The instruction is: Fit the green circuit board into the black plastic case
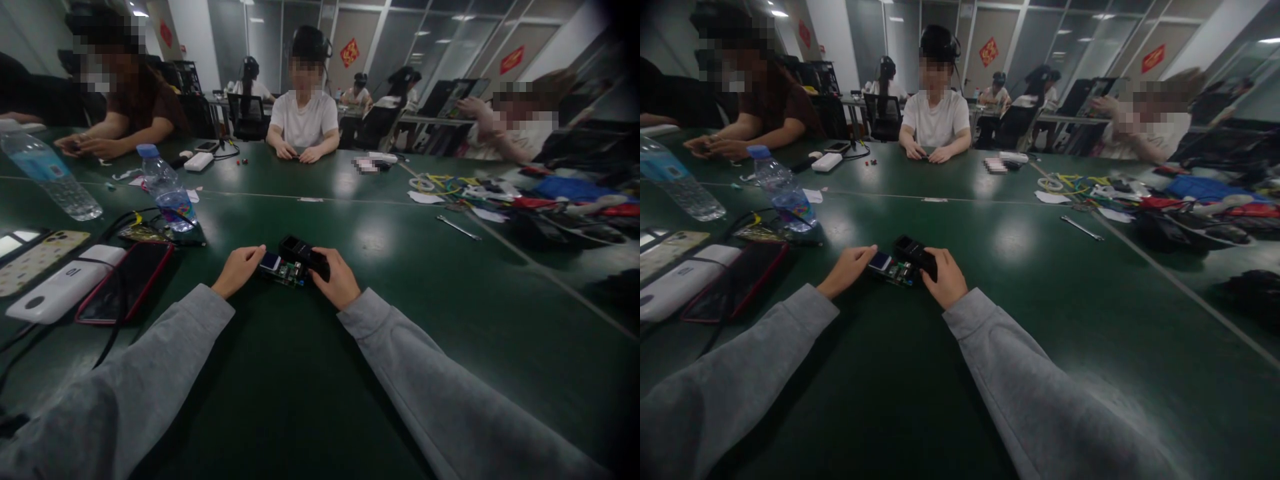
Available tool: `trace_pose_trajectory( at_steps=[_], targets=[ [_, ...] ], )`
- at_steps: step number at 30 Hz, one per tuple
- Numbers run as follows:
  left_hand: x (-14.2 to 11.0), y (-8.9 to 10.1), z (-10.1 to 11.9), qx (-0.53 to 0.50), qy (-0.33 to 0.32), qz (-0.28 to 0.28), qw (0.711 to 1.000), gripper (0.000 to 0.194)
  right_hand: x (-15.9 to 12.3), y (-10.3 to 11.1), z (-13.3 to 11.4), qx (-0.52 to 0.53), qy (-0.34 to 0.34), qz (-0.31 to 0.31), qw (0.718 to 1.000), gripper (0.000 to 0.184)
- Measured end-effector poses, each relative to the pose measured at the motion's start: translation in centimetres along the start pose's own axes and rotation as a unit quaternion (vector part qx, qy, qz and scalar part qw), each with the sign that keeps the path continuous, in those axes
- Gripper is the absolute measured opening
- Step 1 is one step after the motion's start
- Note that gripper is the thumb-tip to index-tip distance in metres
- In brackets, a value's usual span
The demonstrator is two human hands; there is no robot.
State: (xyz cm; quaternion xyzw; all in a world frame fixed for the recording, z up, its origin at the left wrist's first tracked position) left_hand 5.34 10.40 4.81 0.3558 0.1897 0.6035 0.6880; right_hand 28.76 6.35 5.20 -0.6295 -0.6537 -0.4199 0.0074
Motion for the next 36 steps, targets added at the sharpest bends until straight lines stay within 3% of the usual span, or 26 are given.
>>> trace_pose_trajectory(
  at_steps=[6,20,30,36],
  targets=[
    [-0.1,-0.2,0.0,-0.009,0.009,-0.019,1.0,0.05,-0.1,-0.1,0.0,-0.014,-0.001,-0.006,1.0,0.047],
    [-0.4,-0.1,0.7,-0.016,-0.031,-0.002,0.999,0.051,-0.1,-0.2,0.3,-0.035,-0.013,-0.018,0.999,0.048],
    [-1.2,0.0,1.9,0.145,-0.083,0.032,0.985,0.051,-0.1,-0.6,-1.0,-0.089,0.046,-0.032,0.994,0.047],
    [-1.2,-0.1,1.9,0.158,-0.095,0.032,0.982,0.05,-0.1,-0.8,-0.8,-0.098,0.046,-0.038,0.993,0.047]
  ],
)
Point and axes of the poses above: each hand's wrist, its own x-axis towards the middle knuckle, its own y-axis out of the back of the hand, z = x × y, the point moved 7 cm from there along x, towards the middle knuckle, and after that the axes turned 11 degrees about x, right-handed, at the moved point
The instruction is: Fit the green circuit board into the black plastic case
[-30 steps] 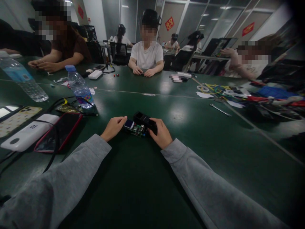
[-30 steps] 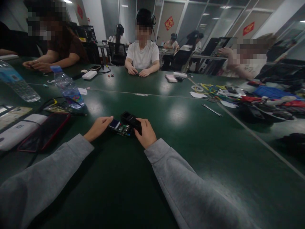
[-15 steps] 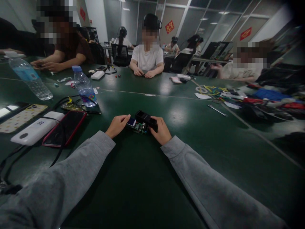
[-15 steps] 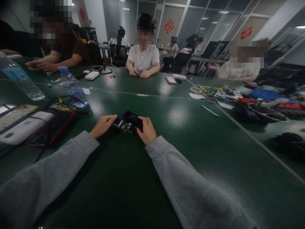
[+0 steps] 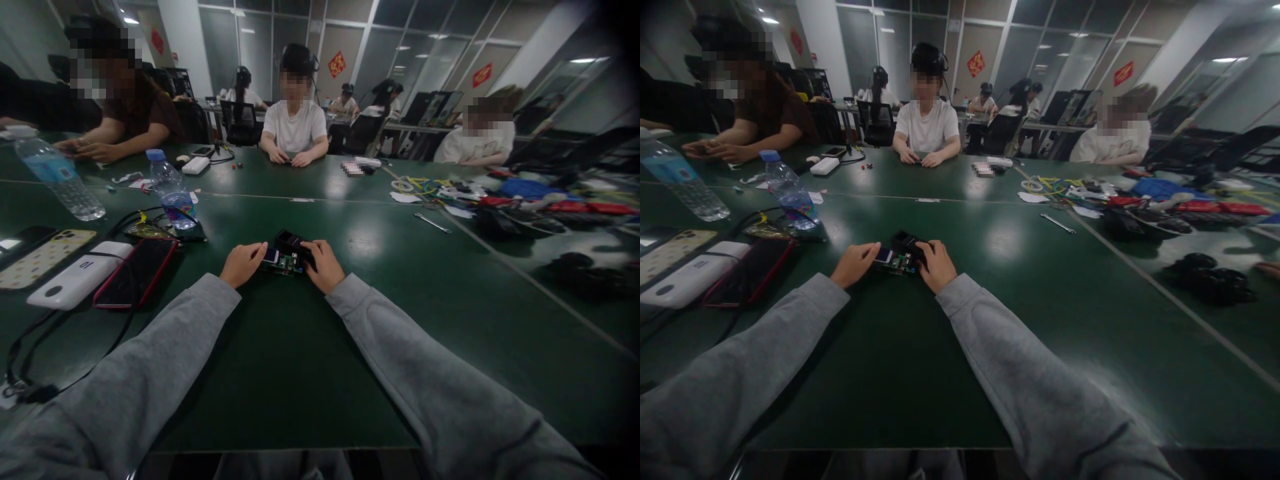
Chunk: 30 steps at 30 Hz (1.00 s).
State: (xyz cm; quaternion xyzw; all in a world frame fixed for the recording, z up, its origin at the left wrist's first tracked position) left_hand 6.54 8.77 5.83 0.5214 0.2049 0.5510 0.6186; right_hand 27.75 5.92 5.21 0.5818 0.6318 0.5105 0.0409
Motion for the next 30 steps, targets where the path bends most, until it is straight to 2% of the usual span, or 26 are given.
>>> trace_pose_trajectory(
  at_steps=[20,27,30],
  targets=[
    [0.02,0.0,0.25,-0.018,0.004,-0.017,1.0,0.051,-0.01,0.01,-0.08,0.002,-0.003,-0.007,1.0,0.047],
    [0.06,-0.53,0.41,-0.003,0.005,-0.065,0.998,0.044,-0.08,-0.04,0.04,0.012,-0.015,-0.013,1.0,0.06],
    [0.05,-0.64,0.48,0.021,0.012,-0.069,0.997,0.043,-0.05,-0.1,0.09,0.016,-0.013,-0.013,1.0,0.061]
  ],
)
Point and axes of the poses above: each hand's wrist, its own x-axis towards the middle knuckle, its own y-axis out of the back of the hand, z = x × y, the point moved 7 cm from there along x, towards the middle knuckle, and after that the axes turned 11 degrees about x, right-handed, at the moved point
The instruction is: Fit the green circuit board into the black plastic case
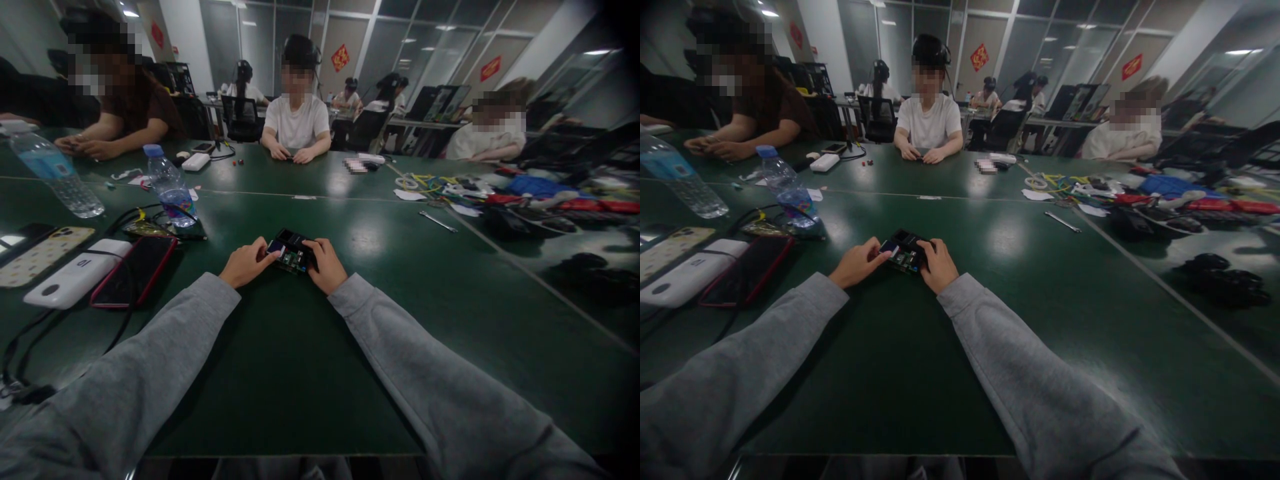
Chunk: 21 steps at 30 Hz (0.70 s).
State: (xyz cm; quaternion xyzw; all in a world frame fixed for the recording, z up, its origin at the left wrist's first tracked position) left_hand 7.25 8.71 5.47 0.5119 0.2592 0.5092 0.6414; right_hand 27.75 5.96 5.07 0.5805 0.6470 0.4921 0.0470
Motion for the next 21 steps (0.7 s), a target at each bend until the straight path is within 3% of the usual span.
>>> trace_pose_trajectory(
  at_steps=[21],
  targets=[
    [-0.02,-0.09,0.23,0.021,-0.004,0.0,1.0,0.043,0.02,-0.07,0.0,0.014,0.001,-0.004,1.0,0.061]
  ],
)
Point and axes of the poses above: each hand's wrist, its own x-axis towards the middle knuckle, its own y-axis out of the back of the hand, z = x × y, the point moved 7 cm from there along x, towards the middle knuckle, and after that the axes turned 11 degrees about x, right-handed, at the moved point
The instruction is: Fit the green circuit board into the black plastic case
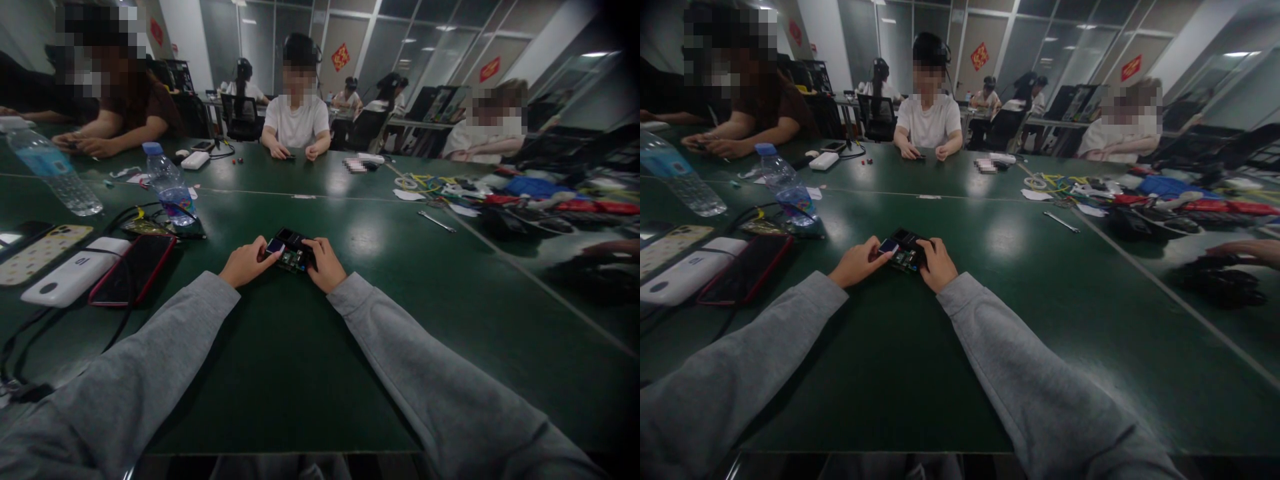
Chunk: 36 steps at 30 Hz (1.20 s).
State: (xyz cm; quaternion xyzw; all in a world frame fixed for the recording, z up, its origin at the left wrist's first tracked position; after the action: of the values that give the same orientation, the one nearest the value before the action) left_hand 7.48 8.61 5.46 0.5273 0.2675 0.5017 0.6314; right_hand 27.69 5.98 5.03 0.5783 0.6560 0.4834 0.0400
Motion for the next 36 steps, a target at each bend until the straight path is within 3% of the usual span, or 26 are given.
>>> trace_pose_trajectory(
  at_steps=[36],
  targets=[
    [-0.21,0.04,0.43,0.022,-0.018,-0.015,0.999,0.038,0.0,-0.15,0.24,0.002,-0.005,-0.008,1.0,0.062]
  ],
)
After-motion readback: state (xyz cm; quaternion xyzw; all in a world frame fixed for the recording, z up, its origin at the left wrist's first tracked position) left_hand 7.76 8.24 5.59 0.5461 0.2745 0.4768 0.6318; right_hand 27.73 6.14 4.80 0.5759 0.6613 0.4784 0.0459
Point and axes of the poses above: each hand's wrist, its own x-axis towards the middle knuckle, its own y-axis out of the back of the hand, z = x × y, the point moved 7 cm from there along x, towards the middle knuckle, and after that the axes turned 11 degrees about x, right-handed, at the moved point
